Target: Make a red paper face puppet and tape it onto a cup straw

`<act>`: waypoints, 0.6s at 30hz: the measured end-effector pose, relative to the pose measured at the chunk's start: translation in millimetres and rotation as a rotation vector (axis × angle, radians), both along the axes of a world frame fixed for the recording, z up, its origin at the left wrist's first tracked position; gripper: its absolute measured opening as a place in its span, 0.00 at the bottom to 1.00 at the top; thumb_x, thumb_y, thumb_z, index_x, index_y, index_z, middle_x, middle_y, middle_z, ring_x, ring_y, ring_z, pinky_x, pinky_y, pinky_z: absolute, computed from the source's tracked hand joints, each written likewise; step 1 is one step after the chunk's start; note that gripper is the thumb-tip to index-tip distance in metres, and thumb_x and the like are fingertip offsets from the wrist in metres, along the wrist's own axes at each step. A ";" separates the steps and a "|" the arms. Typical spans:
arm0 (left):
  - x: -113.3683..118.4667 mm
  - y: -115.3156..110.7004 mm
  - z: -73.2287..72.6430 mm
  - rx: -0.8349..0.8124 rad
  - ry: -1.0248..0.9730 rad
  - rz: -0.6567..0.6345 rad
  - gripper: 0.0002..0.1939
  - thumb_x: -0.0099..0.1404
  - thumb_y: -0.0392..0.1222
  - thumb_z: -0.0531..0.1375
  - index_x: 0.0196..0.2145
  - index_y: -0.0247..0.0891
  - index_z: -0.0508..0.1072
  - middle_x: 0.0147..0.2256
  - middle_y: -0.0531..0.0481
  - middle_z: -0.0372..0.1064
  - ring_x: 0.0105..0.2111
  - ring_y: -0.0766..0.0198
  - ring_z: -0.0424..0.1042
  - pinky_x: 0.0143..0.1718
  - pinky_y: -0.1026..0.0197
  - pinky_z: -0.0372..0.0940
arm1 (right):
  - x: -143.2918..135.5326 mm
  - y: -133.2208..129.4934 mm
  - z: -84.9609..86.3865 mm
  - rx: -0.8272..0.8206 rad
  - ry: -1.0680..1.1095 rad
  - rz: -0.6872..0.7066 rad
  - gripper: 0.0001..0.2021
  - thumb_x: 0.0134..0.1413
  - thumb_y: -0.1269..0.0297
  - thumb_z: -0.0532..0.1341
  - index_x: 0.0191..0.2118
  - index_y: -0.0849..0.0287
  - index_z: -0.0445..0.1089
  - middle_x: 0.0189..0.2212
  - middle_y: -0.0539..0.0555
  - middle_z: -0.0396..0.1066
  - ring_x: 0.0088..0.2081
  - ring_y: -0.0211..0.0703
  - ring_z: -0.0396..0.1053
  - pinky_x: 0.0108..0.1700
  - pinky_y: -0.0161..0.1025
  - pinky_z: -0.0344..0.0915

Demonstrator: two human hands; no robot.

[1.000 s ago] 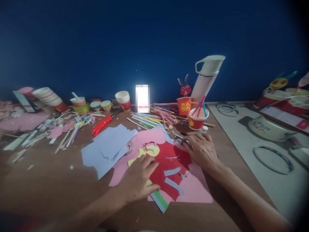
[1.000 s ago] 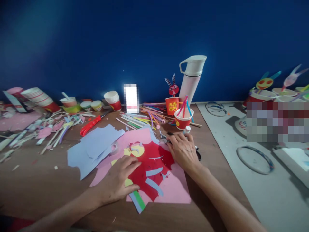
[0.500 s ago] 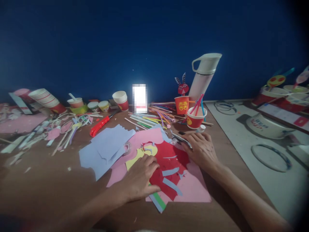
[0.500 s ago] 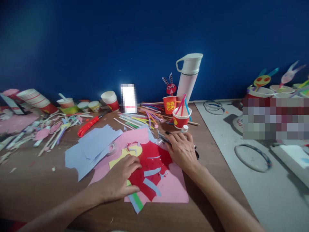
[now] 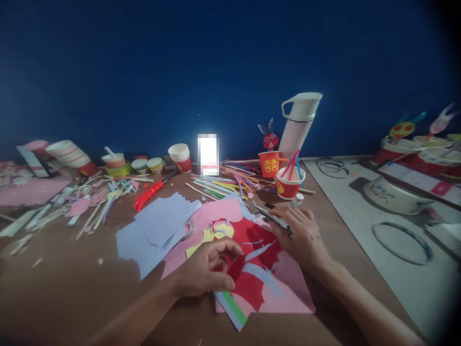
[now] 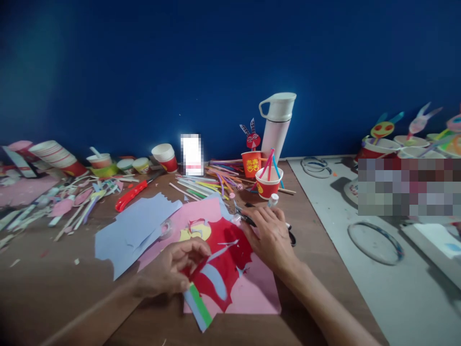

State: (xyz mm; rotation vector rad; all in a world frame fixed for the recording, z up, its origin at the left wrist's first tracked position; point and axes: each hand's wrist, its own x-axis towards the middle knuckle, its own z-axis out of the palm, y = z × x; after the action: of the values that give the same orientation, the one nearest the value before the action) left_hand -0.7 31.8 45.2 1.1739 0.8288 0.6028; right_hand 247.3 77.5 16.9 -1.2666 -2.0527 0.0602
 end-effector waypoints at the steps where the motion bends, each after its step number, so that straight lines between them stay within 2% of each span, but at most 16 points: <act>1: 0.9 -0.3 -2.8 -0.132 -0.155 0.014 0.28 0.43 0.51 0.69 0.41 0.36 0.70 0.39 0.46 0.64 0.30 0.67 0.62 0.29 0.65 0.56 | -2.6 -2.8 1.9 -0.091 0.096 0.033 0.08 0.57 0.65 0.56 0.40 0.58 0.69 0.36 0.55 0.73 0.39 0.47 0.68 0.43 0.44 0.57; 4: 6.8 -2.4 -13.0 -0.378 -0.499 0.012 0.28 0.46 0.54 0.67 0.41 0.34 0.71 0.37 0.44 0.64 0.30 0.66 0.63 0.28 0.64 0.56 | -11.8 -13.0 7.6 -0.496 0.473 0.174 0.10 0.57 0.60 0.56 0.40 0.58 0.69 0.35 0.54 0.72 0.36 0.44 0.68 0.38 0.40 0.62; 7: 15.8 -4.0 -21.9 -0.466 -0.632 -0.046 0.28 0.49 0.57 0.64 0.40 0.32 0.71 0.33 0.46 0.64 0.28 0.67 0.61 0.27 0.64 0.54 | -21.7 -23.8 11.3 -0.799 0.818 0.329 0.12 0.56 0.57 0.58 0.41 0.58 0.68 0.37 0.53 0.71 0.37 0.43 0.69 0.38 0.38 0.65; 9: 21.5 -4.3 -26.7 -0.515 -0.647 -0.087 0.30 0.49 0.60 0.63 0.39 0.29 0.71 0.29 0.47 0.63 0.26 0.67 0.60 0.27 0.64 0.52 | -27.8 -29.9 12.3 -0.894 0.951 0.410 0.12 0.54 0.56 0.60 0.40 0.59 0.68 0.35 0.54 0.72 0.36 0.42 0.69 0.39 0.40 0.65; 11: 26.3 -4.6 -30.8 -0.555 -0.643 -0.098 0.31 0.50 0.62 0.61 0.39 0.28 0.72 0.27 0.48 0.62 0.26 0.67 0.59 0.28 0.64 0.50 | -32.8 -34.3 12.9 -0.953 1.005 0.463 0.13 0.53 0.56 0.61 0.38 0.61 0.68 0.29 0.53 0.71 0.32 0.41 0.69 0.36 0.39 0.65; 14: 31.6 -5.2 -35.6 -0.575 -0.651 -0.092 0.31 0.51 0.62 0.59 0.38 0.28 0.72 0.27 0.48 0.62 0.26 0.67 0.57 0.28 0.63 0.48 | -37.5 -37.6 15.0 -1.004 1.029 0.473 0.13 0.52 0.55 0.61 0.34 0.61 0.67 0.22 0.50 0.68 0.25 0.37 0.67 0.29 0.35 0.63; 18: 36.3 -5.9 -37.8 -0.585 -0.658 -0.071 0.31 0.50 0.62 0.61 0.36 0.27 0.73 0.25 0.48 0.63 0.25 0.67 0.58 0.27 0.64 0.50 | -38.3 -37.7 19.6 -0.998 1.098 0.472 0.12 0.51 0.56 0.62 0.28 0.60 0.65 0.23 0.47 0.64 0.23 0.34 0.65 0.26 0.32 0.61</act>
State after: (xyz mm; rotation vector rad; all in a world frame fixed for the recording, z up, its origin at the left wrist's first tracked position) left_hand 35.6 25.9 7.4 0.4176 0.3497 0.5834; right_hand 209.0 39.9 36.4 -0.8230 -1.2106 1.7358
